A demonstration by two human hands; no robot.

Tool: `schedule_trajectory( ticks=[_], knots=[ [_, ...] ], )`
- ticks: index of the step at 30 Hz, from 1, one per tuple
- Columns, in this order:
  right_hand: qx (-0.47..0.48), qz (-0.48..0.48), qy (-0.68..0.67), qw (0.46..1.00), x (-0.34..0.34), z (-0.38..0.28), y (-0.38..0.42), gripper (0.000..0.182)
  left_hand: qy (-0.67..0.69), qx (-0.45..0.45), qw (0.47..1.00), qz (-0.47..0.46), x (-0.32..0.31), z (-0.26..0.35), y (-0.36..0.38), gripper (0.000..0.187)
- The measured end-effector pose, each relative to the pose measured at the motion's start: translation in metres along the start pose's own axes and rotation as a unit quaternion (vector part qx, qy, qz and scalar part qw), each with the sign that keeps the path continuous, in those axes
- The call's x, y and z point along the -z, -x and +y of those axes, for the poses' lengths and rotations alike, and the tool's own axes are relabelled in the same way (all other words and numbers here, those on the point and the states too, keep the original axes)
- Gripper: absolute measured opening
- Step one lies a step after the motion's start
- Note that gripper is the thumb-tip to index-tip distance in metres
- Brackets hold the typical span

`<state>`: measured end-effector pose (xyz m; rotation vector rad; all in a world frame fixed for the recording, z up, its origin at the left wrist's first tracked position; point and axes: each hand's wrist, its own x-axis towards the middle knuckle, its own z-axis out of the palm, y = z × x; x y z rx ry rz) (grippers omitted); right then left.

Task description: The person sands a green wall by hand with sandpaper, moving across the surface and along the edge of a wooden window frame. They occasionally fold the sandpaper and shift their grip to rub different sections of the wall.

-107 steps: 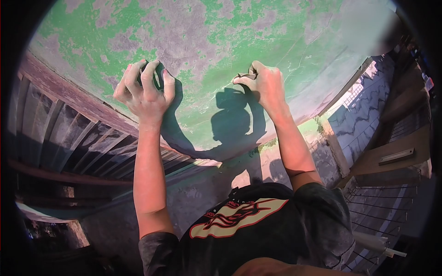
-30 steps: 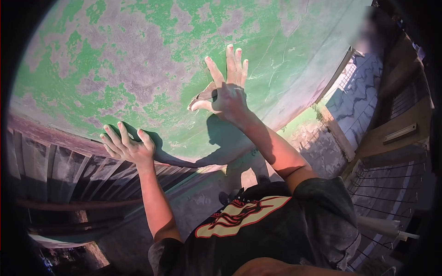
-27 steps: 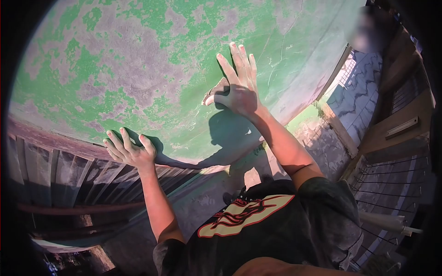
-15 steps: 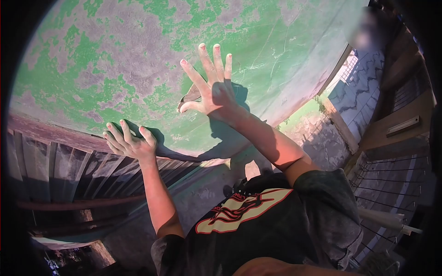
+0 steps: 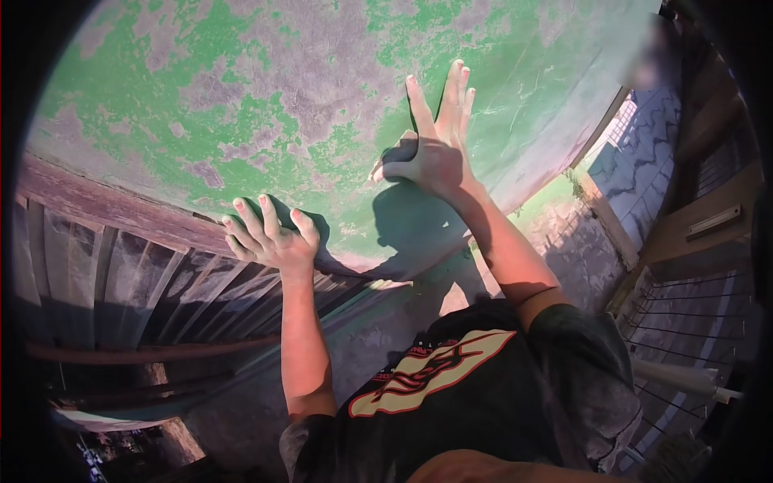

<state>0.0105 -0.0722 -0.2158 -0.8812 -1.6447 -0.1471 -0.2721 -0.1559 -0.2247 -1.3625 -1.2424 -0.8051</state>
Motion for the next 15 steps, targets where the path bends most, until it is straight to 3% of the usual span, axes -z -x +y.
schedule_trajectory(
  ticks=[3, 6, 8, 10, 13, 15],
  knots=[
    [0.050, -0.015, 0.000, 0.999, -0.032, -0.045, 0.021, 0.125, 0.021, 0.001, 1.000, -0.001, 0.001, -0.003, 0.004, 0.056],
    [0.070, -0.031, 0.036, 0.996, -0.025, -0.018, 0.023, 0.118, 0.015, -0.001, 1.000, 0.003, -0.002, -0.003, 0.009, 0.055],
    [0.016, -0.057, 0.128, 0.990, 0.001, 0.034, 0.023, 0.130, 0.018, 0.006, 1.000, 0.010, -0.002, -0.001, 0.010, 0.053],
    [-0.116, -0.006, 0.029, 0.993, 0.042, 0.060, 0.007, 0.146, 0.022, 0.015, 1.000, 0.014, -0.003, -0.001, 0.012, 0.052],
    [-0.162, 0.028, 0.012, 0.986, 0.068, 0.109, -0.011, 0.160, 0.018, 0.005, 1.000, 0.018, -0.001, 0.000, 0.011, 0.052],
    [-0.133, 0.014, -0.008, 0.991, 0.066, 0.103, -0.017, 0.157, 0.011, 0.013, 1.000, 0.022, -0.003, 0.002, 0.013, 0.053]
  ],
)
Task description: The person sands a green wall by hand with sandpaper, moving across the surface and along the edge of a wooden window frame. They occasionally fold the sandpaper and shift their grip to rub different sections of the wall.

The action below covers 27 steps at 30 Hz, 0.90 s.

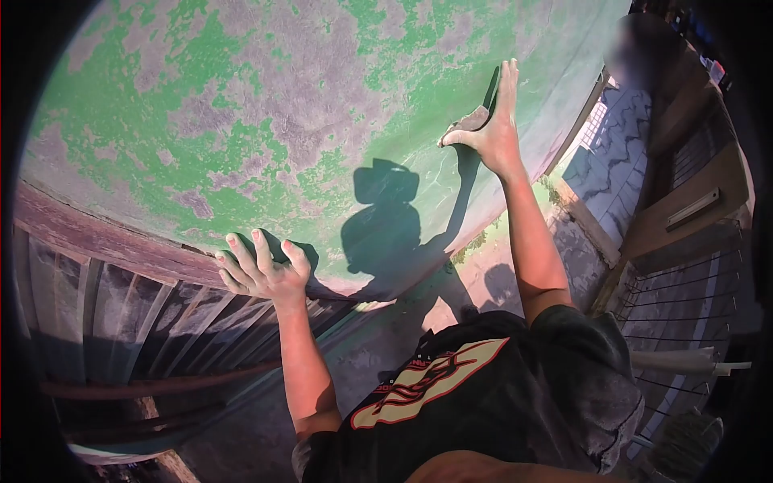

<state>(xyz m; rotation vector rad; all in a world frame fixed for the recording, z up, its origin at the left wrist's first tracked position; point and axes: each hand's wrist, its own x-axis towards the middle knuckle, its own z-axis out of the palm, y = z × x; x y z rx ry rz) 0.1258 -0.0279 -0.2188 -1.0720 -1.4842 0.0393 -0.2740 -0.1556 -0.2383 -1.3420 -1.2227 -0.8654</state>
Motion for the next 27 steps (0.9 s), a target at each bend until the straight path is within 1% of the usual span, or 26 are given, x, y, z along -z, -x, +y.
schedule_trajectory(
  ticks=[1, 2, 4, 6, 8, 9, 11, 12, 13, 14, 16, 18, 20, 21, 22, 23, 24, 26, 27],
  knots=[
    [0.024, -0.012, -0.017, 0.999, -0.004, -0.009, 0.002, 0.153, -0.002, 0.003, 1.000, 0.004, 0.000, 0.000, 0.000, 0.053],
    [0.022, -0.016, -0.024, 0.999, -0.018, -0.021, 0.008, 0.153, -0.002, 0.000, 1.000, -0.002, 0.000, 0.000, -0.001, 0.054],
    [0.124, -0.012, 0.042, 0.991, -0.058, -0.063, 0.029, 0.145, 0.002, -0.002, 1.000, -0.010, 0.000, -0.001, -0.002, 0.054],
    [0.161, -0.029, -0.028, 0.986, -0.083, -0.095, 0.049, 0.134, 0.011, 0.013, 1.000, -0.025, 0.002, 0.005, -0.001, 0.055],
    [0.199, -0.154, 0.023, 0.968, -0.092, -0.116, 0.076, 0.116, 0.019, 0.019, 0.999, -0.027, 0.007, 0.014, -0.006, 0.055],
    [0.194, -0.152, 0.020, 0.969, -0.094, -0.106, 0.083, 0.116, 0.032, 0.030, 0.999, -0.027, 0.008, 0.017, -0.010, 0.055],
    [0.293, -0.233, 0.027, 0.927, -0.099, -0.090, 0.096, 0.104, 0.007, 0.003, 0.999, -0.038, 0.008, 0.001, -0.004, 0.055],
    [0.269, -0.249, 0.022, 0.930, -0.088, -0.076, 0.093, 0.101, -0.002, -0.018, 0.999, -0.037, 0.008, -0.007, -0.003, 0.055],
    [0.234, -0.195, 0.032, 0.952, -0.077, -0.053, 0.090, 0.105, -0.013, -0.036, 0.999, -0.034, 0.007, -0.012, -0.001, 0.056],
    [0.198, -0.142, 0.040, 0.969, -0.067, -0.026, 0.086, 0.109, -0.009, -0.035, 0.999, -0.020, 0.003, -0.013, 0.000, 0.057],
    [0.132, -0.047, 0.066, 0.988, -0.036, 0.033, 0.068, 0.128, -0.009, -0.036, 0.999, -0.013, 0.002, -0.011, -0.001, 0.057],
    [0.012, -0.024, 0.050, 0.998, -0.017, 0.076, 0.044, 0.149, -0.016, -0.034, 0.999, -0.011, 0.003, -0.009, 0.000, 0.057],
    [0.009, -0.039, 0.039, 0.998, -0.007, 0.069, 0.026, 0.153, -0.017, -0.034, 0.999, -0.015, 0.004, -0.006, -0.002, 0.056],
    [0.007, -0.047, 0.025, 0.999, -0.005, 0.061, 0.016, 0.157, -0.018, -0.038, 0.999, -0.012, 0.004, -0.005, -0.004, 0.056],
    [0.014, -0.049, 0.022, 0.998, -0.008, 0.046, 0.012, 0.157, -0.016, -0.041, 0.999, -0.014, 0.004, -0.003, -0.004, 0.057],
    [0.023, -0.047, -0.004, 0.999, -0.015, 0.024, 0.014, 0.155, -0.022, -0.037, 0.999, -0.011, 0.003, 0.002, -0.004, 0.057],
    [0.029, -0.043, -0.030, 0.998, -0.024, 0.002, 0.017, 0.154, -0.017, -0.013, 1.000, -0.020, 0.002, 0.008, -0.004, 0.058],
    [0.086, -0.066, 0.011, 0.994, -0.053, -0.030, 0.027, 0.148, -0.009, 0.034, 0.998, -0.053, 0.001, 0.026, -0.009, 0.061],
    [0.106, -0.091, 0.026, 0.990, -0.062, -0.046, 0.035, 0.143, -0.007, 0.032, 0.998, -0.052, 0.000, 0.038, -0.018, 0.061]
  ],
)
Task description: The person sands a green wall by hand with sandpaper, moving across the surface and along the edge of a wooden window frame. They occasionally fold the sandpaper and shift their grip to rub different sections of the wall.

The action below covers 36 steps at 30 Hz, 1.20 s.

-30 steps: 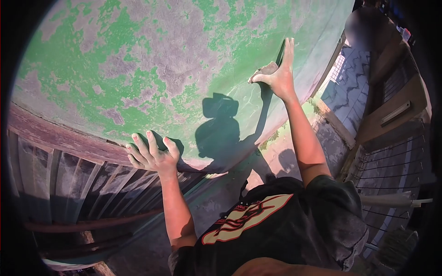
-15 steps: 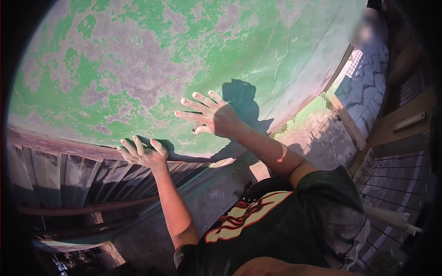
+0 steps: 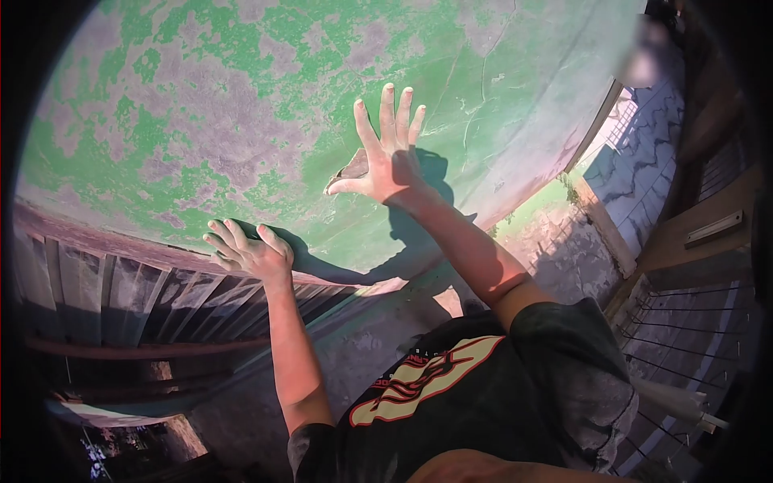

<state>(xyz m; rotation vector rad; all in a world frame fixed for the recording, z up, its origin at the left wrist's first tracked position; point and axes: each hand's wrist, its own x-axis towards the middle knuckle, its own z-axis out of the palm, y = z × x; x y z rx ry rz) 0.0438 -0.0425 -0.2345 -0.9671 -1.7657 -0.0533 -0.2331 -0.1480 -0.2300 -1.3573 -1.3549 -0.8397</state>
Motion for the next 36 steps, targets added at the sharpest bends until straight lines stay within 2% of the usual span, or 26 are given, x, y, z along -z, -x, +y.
schedule_trajectory(
  ticks=[2, 4, 5, 7, 9, 10, 12, 16, 18, 20, 22, 24, 26, 28, 31, 36],
  knots=[
    [0.026, -0.028, 0.028, 0.999, -0.012, -0.015, 0.010, 0.138, 0.004, 0.000, 0.999, -0.037, -0.002, 0.030, -0.029, 0.061],
    [0.154, -0.044, 0.078, 0.984, -0.027, -0.008, 0.027, 0.127, 0.034, 0.011, 0.999, -0.016, -0.003, 0.047, -0.060, 0.057],
    [0.157, -0.047, 0.081, 0.983, -0.028, 0.007, 0.032, 0.127, 0.016, 0.003, 1.000, 0.002, -0.002, 0.045, -0.073, 0.055],
    [0.132, 0.019, 0.072, 0.988, -0.016, 0.050, 0.040, 0.120, 0.001, -0.013, 0.999, 0.029, -0.002, 0.043, -0.076, 0.052],
    [0.030, 0.028, 0.052, 0.998, 0.010, 0.092, 0.038, 0.130, -0.003, -0.008, 0.999, 0.035, -0.005, 0.042, -0.071, 0.052],
    [0.027, 0.030, 0.053, 0.998, 0.022, 0.098, 0.031, 0.130, -0.006, -0.005, 0.999, 0.042, -0.008, 0.042, -0.070, 0.053],
    [-0.081, 0.079, -0.054, 0.992, 0.046, 0.095, 0.010, 0.136, -0.014, 0.000, 0.999, 0.042, -0.010, 0.048, -0.069, 0.055],
    [-0.097, 0.053, -0.082, 0.990, 0.041, 0.048, -0.007, 0.142, -0.004, 0.026, 0.999, 0.044, -0.016, 0.066, -0.065, 0.060],
    [-0.059, 0.049, -0.018, 0.997, 0.020, 0.008, -0.008, 0.140, 0.000, 0.035, 0.999, 0.028, -0.018, 0.076, -0.059, 0.061],
    [-0.058, 0.031, -0.018, 0.998, 0.012, -0.001, -0.004, 0.137, 0.015, 0.039, 0.999, 0.030, -0.022, 0.091, -0.054, 0.061],
    [-0.055, 0.016, -0.021, 0.998, 0.013, 0.010, 0.005, 0.135, 0.034, 0.048, 0.998, 0.036, -0.017, 0.081, -0.054, 0.060],
    [-0.057, -0.015, -0.025, 0.998, 0.022, 0.049, 0.021, 0.139, -0.024, -0.031, 0.998, -0.047, -0.002, 0.045, -0.048, 0.057],
    [-0.135, -0.008, -0.022, 0.991, 0.037, 0.103, 0.050, 0.142, -0.023, -0.040, 0.999, 0.004, 0.004, -0.003, -0.043, 0.055],
    [-0.223, 0.040, -0.108, 0.968, 0.044, 0.139, 0.071, 0.151, -0.032, -0.046, 0.998, 0.023, 0.007, -0.013, -0.047, 0.055],
    [-0.237, 0.053, -0.110, 0.964, 0.036, 0.121, 0.057, 0.161, -0.033, -0.024, 0.999, 0.031, 0.000, 0.007, -0.046, 0.063],
    [-0.201, 0.051, -0.120, 0.971, 0.024, 0.052, 0.026, 0.163, -0.028, -0.011, 0.999, 0.021, 0.002, 0.013, -0.045, 0.064]
  ],
)
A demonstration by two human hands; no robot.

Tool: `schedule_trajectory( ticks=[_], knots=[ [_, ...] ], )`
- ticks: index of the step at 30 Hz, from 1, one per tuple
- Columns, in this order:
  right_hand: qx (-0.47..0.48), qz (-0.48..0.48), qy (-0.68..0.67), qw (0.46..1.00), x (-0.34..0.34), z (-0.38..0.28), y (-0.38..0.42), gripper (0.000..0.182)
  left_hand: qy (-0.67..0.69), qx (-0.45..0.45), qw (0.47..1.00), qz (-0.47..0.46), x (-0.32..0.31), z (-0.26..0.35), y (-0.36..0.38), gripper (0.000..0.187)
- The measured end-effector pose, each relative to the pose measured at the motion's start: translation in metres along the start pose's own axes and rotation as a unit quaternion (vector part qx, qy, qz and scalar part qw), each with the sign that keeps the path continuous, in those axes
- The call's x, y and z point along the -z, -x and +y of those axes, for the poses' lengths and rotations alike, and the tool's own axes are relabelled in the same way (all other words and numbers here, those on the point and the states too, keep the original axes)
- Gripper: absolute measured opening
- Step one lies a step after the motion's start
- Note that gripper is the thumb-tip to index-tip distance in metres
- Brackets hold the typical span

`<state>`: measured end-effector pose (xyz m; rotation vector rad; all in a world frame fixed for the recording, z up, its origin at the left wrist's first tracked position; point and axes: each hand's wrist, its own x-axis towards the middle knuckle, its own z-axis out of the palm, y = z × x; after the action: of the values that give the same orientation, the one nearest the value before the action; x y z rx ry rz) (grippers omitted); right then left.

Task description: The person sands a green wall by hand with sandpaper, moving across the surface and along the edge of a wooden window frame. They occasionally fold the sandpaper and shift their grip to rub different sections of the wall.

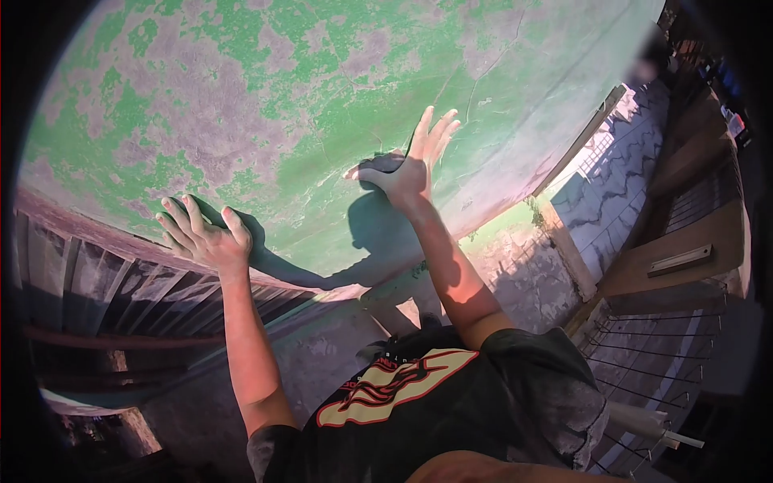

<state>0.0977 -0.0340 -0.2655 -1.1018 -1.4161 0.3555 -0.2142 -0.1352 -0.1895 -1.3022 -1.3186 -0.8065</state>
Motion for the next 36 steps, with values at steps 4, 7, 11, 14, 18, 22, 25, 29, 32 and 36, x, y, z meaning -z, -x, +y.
schedule_trajectory(
  ticks=[4, 7, 11, 14, 18, 22, 25, 29, 32, 36],
  knots=[
    [0.073, -0.034, 0.046, 0.996, -0.002, -0.003, 0.003, 0.158, 0.005, -0.018, 1.000, 0.001, 0.012, -0.008, -0.004, 0.061],
    [0.051, -0.013, 0.040, 0.998, 0.020, 0.051, 0.002, 0.156, -0.027, -0.052, 0.997, -0.054, 0.028, -0.041, -0.014, 0.057],
    [-0.023, 0.021, 0.044, 0.999, 0.031, 0.063, 0.001, 0.157, -0.015, -0.061, 0.998, 0.022, 0.009, -0.040, -0.017, 0.062],
    [0.000, 0.027, -0.010, 1.000, 0.009, 0.012, 0.000, 0.156, -0.013, -0.054, 0.998, 0.022, 0.008, -0.040, -0.016, 0.063],
    [0.045, -0.017, 0.012, 0.999, -0.024, -0.066, 0.001, 0.153, -0.007, -0.060, 0.998, 0.025, 0.007, -0.042, -0.016, 0.064],
    [0.177, -0.022, 0.096, 0.979, -0.032, -0.063, 0.008, 0.147, 0.003, -0.073, 0.997, 0.021, 0.011, -0.053, -0.013, 0.063],
    [0.088, -0.002, 0.091, 0.992, -0.001, -0.024, 0.000, 0.148, 0.015, -0.082, 0.997, -0.001, 0.011, -0.065, -0.008, 0.061],
    [0.010, 0.048, 0.043, 0.998, 0.024, -0.007, -0.017, 0.150, 0.009, -0.065, 0.998, 0.010, 0.009, -0.057, -0.005, 0.060],
    [0.039, 0.037, 0.037, 0.998, 0.012, -0.045, -0.028, 0.149, 0.007, -0.065, 0.998, 0.010, 0.008, -0.055, -0.004, 0.060],
    [0.150, 0.008, 0.009, 0.989, -0.030, -0.134, -0.030, 0.139, 0.022, -0.059, 0.998, 0.001, 0.011, -0.053, -0.005, 0.061]
  ],
)
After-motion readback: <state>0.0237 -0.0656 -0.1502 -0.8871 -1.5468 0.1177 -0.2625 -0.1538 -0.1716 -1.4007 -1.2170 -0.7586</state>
